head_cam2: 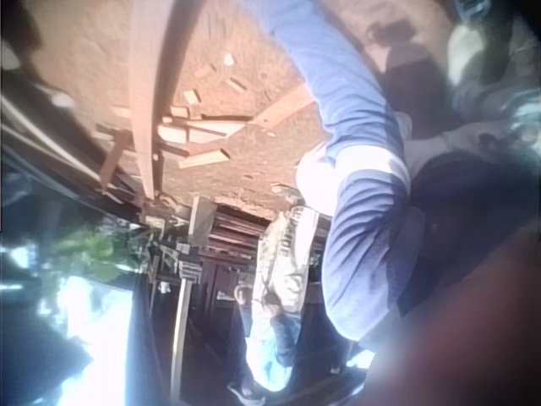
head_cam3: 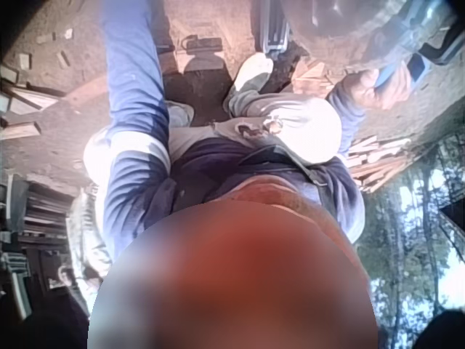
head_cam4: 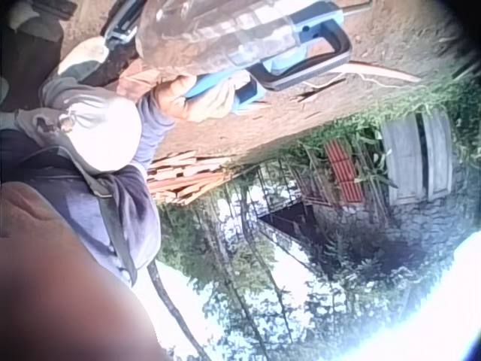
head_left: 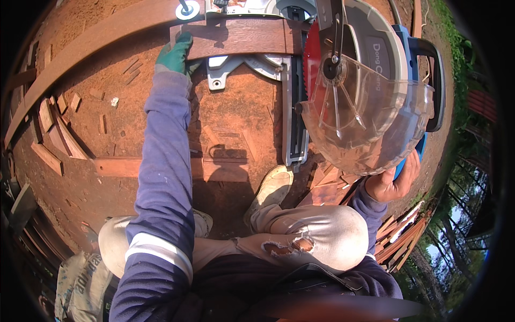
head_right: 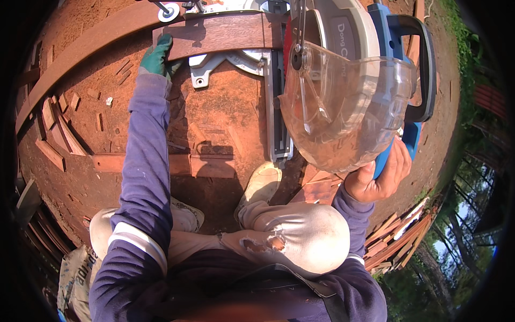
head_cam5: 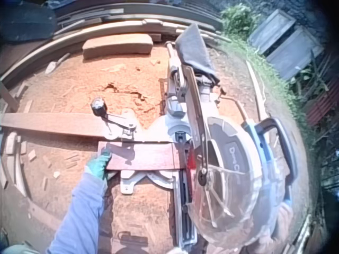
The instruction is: The person uses a miter saw to cut several pieces of wood. They position each piece, lower the saw blade to cut, and then remove the cut pieces, repeating the process multiple times.
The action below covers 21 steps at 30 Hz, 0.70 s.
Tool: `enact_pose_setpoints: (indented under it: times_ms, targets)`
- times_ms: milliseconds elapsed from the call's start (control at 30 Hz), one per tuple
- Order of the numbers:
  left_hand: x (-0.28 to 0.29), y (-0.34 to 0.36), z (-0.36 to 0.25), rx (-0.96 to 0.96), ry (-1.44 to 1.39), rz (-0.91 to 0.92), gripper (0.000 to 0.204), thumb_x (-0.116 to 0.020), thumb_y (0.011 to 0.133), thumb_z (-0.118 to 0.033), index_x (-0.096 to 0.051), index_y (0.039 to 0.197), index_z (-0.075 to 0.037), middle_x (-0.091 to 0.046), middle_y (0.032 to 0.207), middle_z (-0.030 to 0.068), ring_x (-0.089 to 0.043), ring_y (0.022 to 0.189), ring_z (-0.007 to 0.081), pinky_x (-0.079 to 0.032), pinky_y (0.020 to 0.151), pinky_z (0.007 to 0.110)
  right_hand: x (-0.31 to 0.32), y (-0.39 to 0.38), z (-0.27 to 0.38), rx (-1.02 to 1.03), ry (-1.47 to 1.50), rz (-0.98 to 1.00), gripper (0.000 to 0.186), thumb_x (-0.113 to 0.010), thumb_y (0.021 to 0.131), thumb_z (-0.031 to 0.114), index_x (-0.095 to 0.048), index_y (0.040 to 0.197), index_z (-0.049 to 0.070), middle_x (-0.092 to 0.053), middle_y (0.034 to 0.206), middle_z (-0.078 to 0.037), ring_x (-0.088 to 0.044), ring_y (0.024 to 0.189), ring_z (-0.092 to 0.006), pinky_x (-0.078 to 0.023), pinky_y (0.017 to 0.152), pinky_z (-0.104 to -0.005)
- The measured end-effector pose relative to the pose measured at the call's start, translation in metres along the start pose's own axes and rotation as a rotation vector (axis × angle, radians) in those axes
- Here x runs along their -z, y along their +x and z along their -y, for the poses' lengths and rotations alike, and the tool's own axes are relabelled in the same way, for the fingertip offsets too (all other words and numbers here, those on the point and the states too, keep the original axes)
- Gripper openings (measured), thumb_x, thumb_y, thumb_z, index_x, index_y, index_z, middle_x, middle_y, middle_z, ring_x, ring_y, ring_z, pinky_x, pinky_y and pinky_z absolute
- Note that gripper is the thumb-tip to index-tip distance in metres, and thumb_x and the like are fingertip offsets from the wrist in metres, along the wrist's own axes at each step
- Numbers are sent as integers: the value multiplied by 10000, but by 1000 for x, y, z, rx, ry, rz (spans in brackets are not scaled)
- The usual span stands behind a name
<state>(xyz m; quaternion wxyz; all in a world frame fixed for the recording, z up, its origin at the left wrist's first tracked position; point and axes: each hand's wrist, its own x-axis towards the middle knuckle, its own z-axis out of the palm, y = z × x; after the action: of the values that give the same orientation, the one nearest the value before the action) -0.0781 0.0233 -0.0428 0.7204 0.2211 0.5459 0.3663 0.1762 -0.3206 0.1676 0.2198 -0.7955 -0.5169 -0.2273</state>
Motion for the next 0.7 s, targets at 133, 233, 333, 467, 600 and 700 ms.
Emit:
enact_pose_setpoints:
  times_ms: [133, 233, 333, 467, 600, 700]
  targets:
    - [3, 5, 5, 6, 12, 7, 468, -813, 901, -246, -630, 1307, -102, -698, 1168, 52, -668, 1047, 199, -596, 841, 446, -1, -1, 1, -5, -5, -12, 570, -546, 935, 409, -725, 1139, -91, -723, 1117, -230, -654, 1084, -395, -476, 999, -482]
    - [3, 9, 4, -285, 214, -203, 600, -847, 856, -328, -585, 1340, -90, -644, 1258, 71, -642, 1091, 228, -561, 900, 432, -2, -1, 1, -20, 0, -28, 578, -547, 937, 421, -726, 1138, -90, -722, 1121, -228, -652, 1092, -395, -475, 1002, -483]
    - [0, -7, 2, -991, 876, -613, 758, -880, 785, -408, -531, 1384, -100, -562, 1354, 121, -588, 1171, 304, -484, 1013, 429, -3, -1, 2, -19, 9, -30, 584, -549, 939, 430, -725, 1138, -90, -721, 1130, -225, -649, 1096, -396, -473, 1004, -484]
    - [-45, -41, 15, -1277, 1132, 152, 723, -884, 764, -397, -575, 1362, -132, -558, 1397, 137, -529, 1280, 324, -422, 1086, 495, -3, 0, 3, -24, 35, -22, 599, -541, 946, 443, -720, 1142, -94, -719, 1138, -224, -645, 1095, -395, -471, 1003, -488]
    - [-90, -54, 24, -1222, 1601, 309, 730, -817, 785, -505, -573, 1436, -283, -393, 1594, 98, -332, 1487, 349, -234, 1218, 608, 0, -1, 1, -39, 6, 0, 631, -525, 957, 478, -717, 1140, -95, -718, 1135, -223, -643, 1096, -397, -471, 999, -490]
    - [-100, -38, 15, -998, 1789, 530, 772, -764, 808, -443, -511, 1508, -237, -286, 1668, 181, -210, 1542, 453, -205, 1240, 613, 3, -2, -1, -8, -17, 22, 662, -504, 971, 512, -714, 1141, -92, -718, 1130, -218, -640, 1095, -399, -471, 995, -492]
